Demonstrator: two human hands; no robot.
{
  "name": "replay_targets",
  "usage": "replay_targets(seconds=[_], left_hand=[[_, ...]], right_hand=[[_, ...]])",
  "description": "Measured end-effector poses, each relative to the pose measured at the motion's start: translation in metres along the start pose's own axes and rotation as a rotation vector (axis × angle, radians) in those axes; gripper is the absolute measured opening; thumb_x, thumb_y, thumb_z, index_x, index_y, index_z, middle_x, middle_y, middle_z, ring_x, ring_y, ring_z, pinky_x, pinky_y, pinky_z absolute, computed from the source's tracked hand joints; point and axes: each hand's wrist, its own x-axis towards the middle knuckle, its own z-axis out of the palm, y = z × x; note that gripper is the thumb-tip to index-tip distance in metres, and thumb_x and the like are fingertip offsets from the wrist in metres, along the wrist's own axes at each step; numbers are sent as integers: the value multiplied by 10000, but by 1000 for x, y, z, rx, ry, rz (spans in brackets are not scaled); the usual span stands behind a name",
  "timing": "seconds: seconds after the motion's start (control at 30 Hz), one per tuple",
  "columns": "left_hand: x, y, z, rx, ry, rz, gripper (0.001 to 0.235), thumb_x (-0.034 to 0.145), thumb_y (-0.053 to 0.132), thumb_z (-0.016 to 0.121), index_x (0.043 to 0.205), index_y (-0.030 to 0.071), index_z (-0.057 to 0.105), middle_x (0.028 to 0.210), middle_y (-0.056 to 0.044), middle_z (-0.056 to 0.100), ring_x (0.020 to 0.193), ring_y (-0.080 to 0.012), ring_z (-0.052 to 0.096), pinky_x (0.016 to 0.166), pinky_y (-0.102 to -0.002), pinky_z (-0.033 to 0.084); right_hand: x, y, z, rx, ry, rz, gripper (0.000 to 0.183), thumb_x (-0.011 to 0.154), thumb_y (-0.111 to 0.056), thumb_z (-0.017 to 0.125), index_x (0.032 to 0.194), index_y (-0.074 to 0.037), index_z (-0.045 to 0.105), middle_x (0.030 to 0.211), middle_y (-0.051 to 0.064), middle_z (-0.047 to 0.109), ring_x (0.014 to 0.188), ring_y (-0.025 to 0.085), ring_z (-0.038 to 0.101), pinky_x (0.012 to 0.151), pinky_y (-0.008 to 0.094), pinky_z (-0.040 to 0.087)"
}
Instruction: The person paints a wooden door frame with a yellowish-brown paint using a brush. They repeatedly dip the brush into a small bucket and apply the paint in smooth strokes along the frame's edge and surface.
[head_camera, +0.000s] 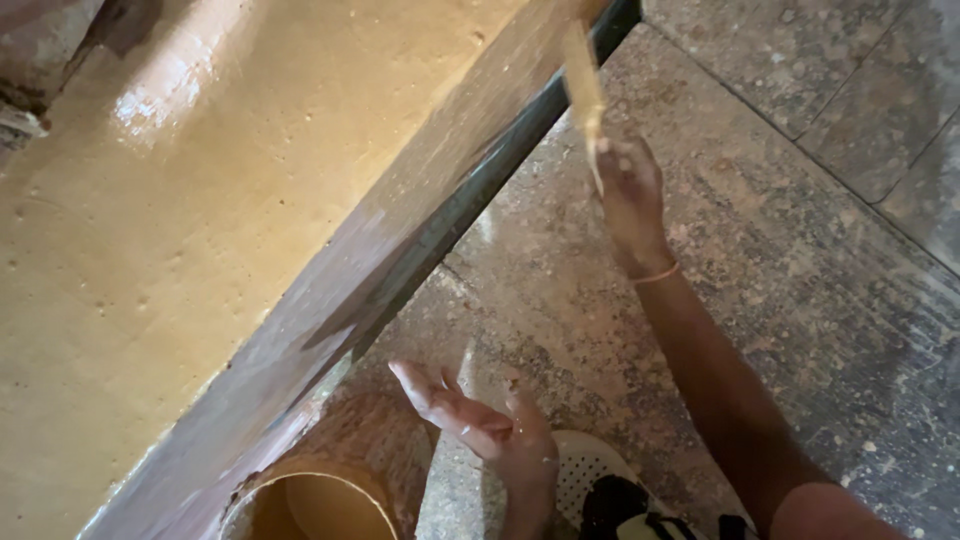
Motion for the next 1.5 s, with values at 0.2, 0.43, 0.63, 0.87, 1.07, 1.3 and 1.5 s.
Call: replay_targets(seconds=[0.2, 0.43, 0.63, 0.87, 1.07, 1.3, 1.5], left_hand=[[-2, -4, 6, -4, -30, 44, 1067, 825, -120, 639, 1593, 469, 191, 1739, -202, 29, 1652, -406, 48, 1249, -612, 398], [3, 5, 1, -30, -4, -18, 994, 892, -90, 631, 1595, 380, 110, 1718, -230, 38, 1583, -398, 276, 1283, -627, 333], [8, 9, 2, 90, 9, 35, 592, 832, -122, 665, 1178, 279, 402, 1731, -186, 85, 1645, -394, 28, 1288, -634, 229], [-2, 3, 4, 4, -24, 27, 1018, 845, -79, 668, 1626, 368, 192, 1730, -197, 3, 1641, -421, -5, 1305, -662, 272], [-2, 0, 3, 14, -28, 19, 1135, 849, -104, 625, 1658, 475, 80, 1747, -175, 27, 1638, -390, 135, 1309, -631, 353], [0, 5, -3, 77, 7, -4, 1148, 842, -129, 661, 1656, 420, 66, 1715, -196, 34, 1627, -406, 89, 1305, -657, 248], [-6, 1, 1, 44, 24, 73, 967, 864, -82, 659, 1558, 457, 257, 1746, -161, 65, 1652, -380, 78, 1319, -625, 222]], right_hand=[[-21, -9, -9, -106, -666, -144, 329, 1050, -298, 607, 799, -107, 513, 750, -39, 526, 537, 51, 491, 406, 154, 441], [-20, -13, -7, 108, -541, -46, 252, 1057, -301, 612, 893, -115, 572, 702, -13, 591, 527, 41, 508, 412, 170, 435], [3, -27, -6, 236, -14, 69, 199, 1043, -304, 609, 974, -122, 567, 724, -9, 600, 518, 47, 495, 393, 174, 392], [-30, -16, 5, 68, -744, -32, 239, 1024, -182, 602, 816, -88, 532, 629, -20, 475, 449, 40, 434, 332, 161, 368], [-53, -34, 2, -207, -780, -33, 191, 1013, -228, 582, 879, -93, 601, 651, -7, 582, 475, 30, 512, 374, 157, 458], [-27, -68, -3, 115, 21, 5, 172, 1077, -224, 570, 989, -77, 572, 778, 18, 592, 534, 51, 527, 376, 171, 418], [-22, -43, 22, 318, -320, -149, 140, 1069, -166, 594, 984, -72, 533, 772, 35, 597, 514, 48, 494, 358, 192, 416]])
